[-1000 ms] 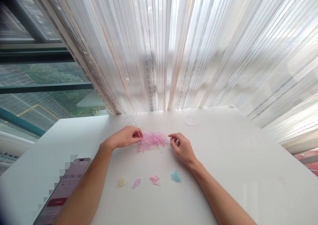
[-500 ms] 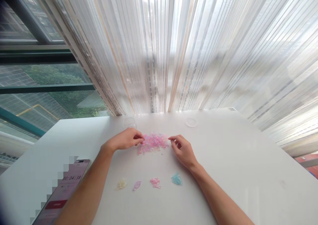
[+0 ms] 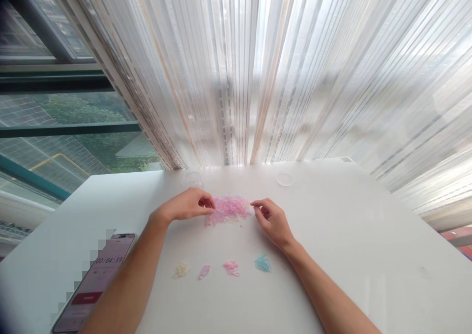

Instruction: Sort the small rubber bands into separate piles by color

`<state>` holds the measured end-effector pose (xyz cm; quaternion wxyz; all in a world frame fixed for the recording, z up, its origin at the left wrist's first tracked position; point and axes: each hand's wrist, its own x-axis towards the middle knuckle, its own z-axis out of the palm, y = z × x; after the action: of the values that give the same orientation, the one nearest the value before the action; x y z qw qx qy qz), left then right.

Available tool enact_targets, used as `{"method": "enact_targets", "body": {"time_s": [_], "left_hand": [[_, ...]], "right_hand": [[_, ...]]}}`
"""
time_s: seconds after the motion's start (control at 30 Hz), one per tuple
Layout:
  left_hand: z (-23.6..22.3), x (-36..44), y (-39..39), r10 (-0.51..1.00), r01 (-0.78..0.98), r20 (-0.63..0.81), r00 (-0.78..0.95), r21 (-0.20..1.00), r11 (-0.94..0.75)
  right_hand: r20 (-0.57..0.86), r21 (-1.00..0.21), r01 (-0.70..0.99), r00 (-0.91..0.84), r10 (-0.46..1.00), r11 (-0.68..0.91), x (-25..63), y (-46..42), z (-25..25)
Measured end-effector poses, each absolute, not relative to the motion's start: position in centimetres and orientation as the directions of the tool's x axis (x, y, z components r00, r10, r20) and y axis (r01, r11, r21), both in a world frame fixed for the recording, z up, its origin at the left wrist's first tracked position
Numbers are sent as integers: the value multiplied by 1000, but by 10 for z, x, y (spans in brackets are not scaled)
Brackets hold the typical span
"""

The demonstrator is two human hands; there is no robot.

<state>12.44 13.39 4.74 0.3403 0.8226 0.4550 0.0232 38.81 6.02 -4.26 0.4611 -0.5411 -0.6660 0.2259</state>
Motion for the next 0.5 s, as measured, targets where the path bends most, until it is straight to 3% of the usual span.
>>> {"method": "enact_targets", "body": {"time_s": [0.3, 0.5], "left_hand": [[45, 137, 125, 768, 835, -369, 524, 401, -377], [47, 119, 131, 790, 922, -501, 353, 329, -203]], "right_hand": [[340, -777, 527, -107, 934, 343, 384, 58, -37], [327, -758, 566, -101, 940, 325, 384, 57, -35]]}}
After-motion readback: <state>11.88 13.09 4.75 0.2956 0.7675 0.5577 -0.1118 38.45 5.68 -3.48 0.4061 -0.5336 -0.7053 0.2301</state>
